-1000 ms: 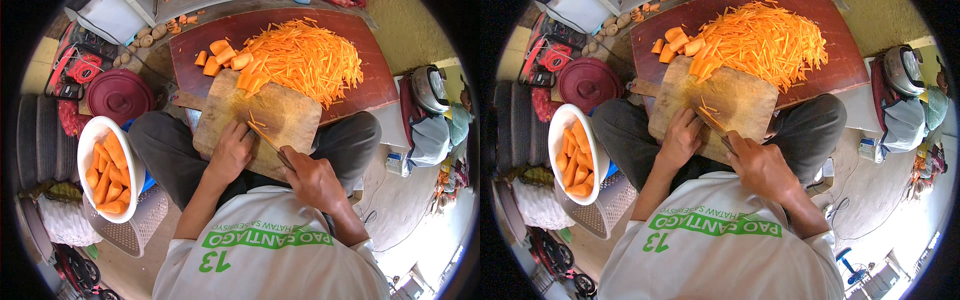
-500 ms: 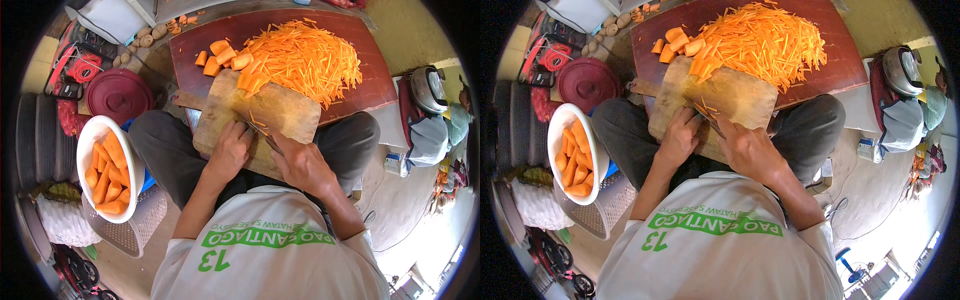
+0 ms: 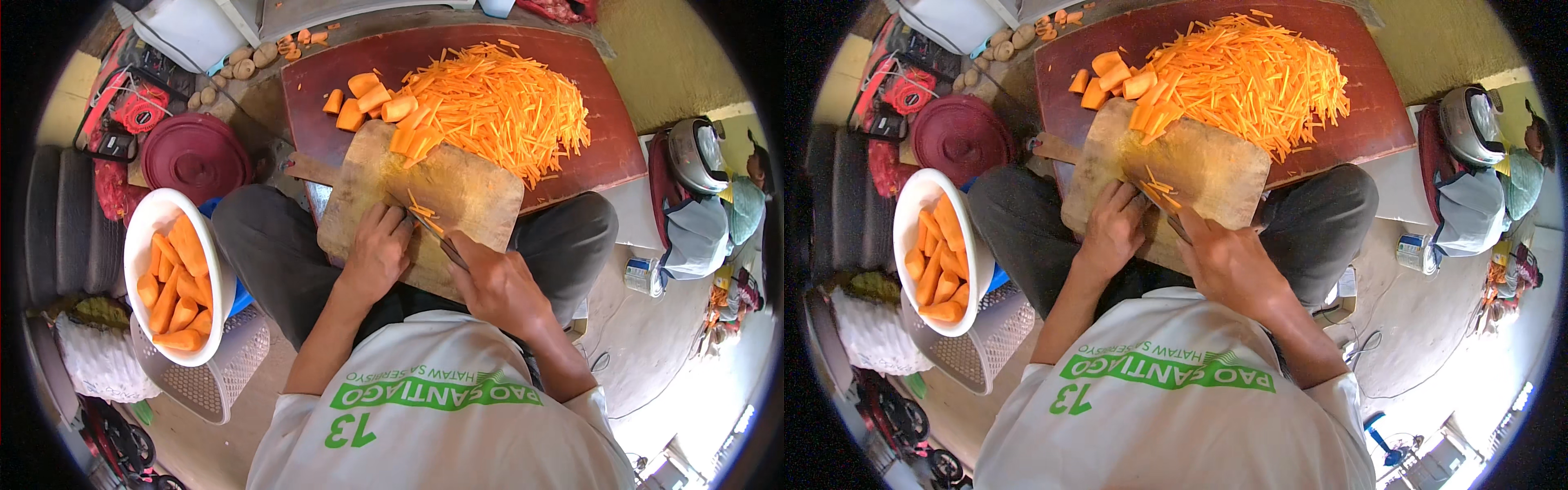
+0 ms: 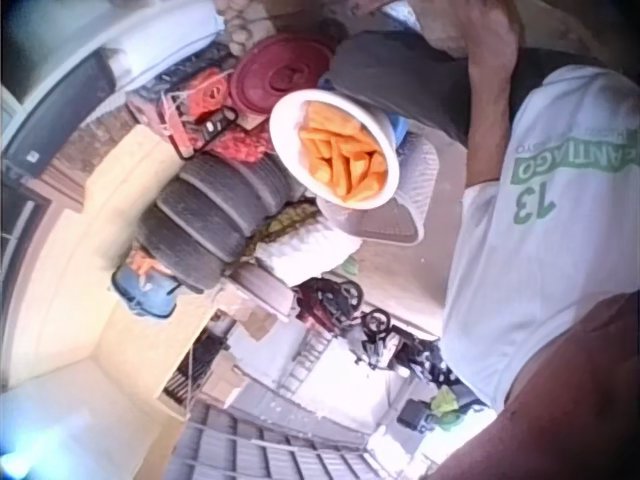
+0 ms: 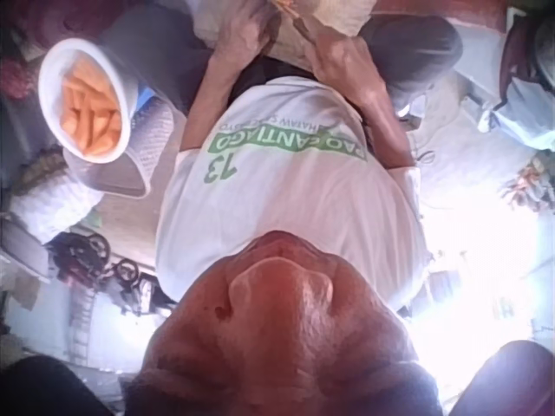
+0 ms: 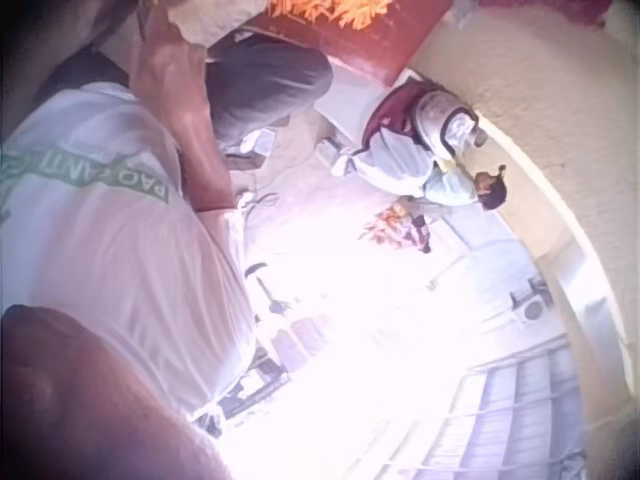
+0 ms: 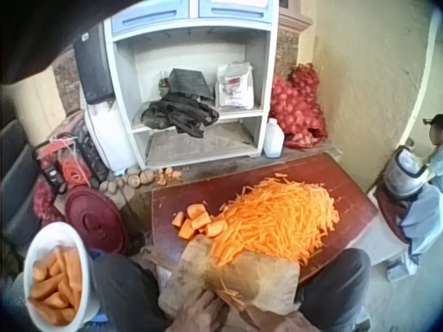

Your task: The person cuts carrots into thin strips on a wooden board using a knife, occasionally moving the cut pieces into a large pile. They then use a multi-bladed tool to slice more carrots into uniform strips, alternating between the two tools to process the vegetables.

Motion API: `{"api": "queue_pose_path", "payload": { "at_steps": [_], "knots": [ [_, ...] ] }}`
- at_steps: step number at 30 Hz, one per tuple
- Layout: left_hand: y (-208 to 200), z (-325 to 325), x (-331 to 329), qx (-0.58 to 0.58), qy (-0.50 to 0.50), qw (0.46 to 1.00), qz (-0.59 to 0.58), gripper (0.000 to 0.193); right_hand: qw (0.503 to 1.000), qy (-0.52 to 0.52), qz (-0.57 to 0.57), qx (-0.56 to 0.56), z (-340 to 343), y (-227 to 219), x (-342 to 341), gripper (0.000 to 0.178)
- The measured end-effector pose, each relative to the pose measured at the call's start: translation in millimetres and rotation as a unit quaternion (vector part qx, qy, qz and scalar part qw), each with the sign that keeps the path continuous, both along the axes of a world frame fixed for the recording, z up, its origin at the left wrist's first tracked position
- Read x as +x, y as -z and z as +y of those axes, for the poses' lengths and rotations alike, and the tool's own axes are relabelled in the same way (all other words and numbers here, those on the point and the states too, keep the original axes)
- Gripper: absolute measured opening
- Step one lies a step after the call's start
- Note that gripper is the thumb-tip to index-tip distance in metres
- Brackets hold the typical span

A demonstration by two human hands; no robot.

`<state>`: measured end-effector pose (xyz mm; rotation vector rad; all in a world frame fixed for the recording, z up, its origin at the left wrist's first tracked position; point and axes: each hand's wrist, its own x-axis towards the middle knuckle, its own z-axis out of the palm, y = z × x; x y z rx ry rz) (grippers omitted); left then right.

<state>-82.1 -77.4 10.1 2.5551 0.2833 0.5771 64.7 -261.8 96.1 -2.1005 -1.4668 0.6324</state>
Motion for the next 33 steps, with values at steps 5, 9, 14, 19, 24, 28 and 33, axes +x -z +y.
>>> {"api": "queue_pose_path", "payload": {
  "at_steps": [5, 9, 14, 19, 24, 28, 33],
  "knots": [
    [-1, 1, -2, 0.0, -0.004, 1.0, 0.0, 0.033, 0.998, -0.039, -0.051, 0.022, 13, 8, 5, 0.049],
    [2, 0, -2, 0.005, -0.005, 1.0, -0.015, 0.031, 1.0, 0.015, 0.018, 0.017, 1, 2, -2, 0.047],
    [4, 0, -3, 0.005, -0.007, 1.0, 0.004, 0.035, 1.0, 0.016, -0.019, -0.015, 15, 1, -4, 0.044],
    [4, -2, -3, -0.003, -0.011, 1.0, 0.003, 0.041, 0.999, 0.022, 0.016, 0.024, 1, 2, -2, 0.049],
    [5, -2, -2, 0.007, -0.019, 1.0, -0.003, 0.04, 0.999, 0.012, -0.007, 0.034, 12, 9, 0, 0.046],
    [8, -4, -2, 0.014, -0.026, 0.999, -0.014, 0.037, 0.997, 0.043, 0.055, -0.041, 3, -7, -6, 0.045],
    [7, -2, -1, 0.016, -0.026, 0.999, -0.024, 0.036, 1.0, 0.02, 0.001, 0.002, 9, 3, -4, 0.044]
  ]
}}
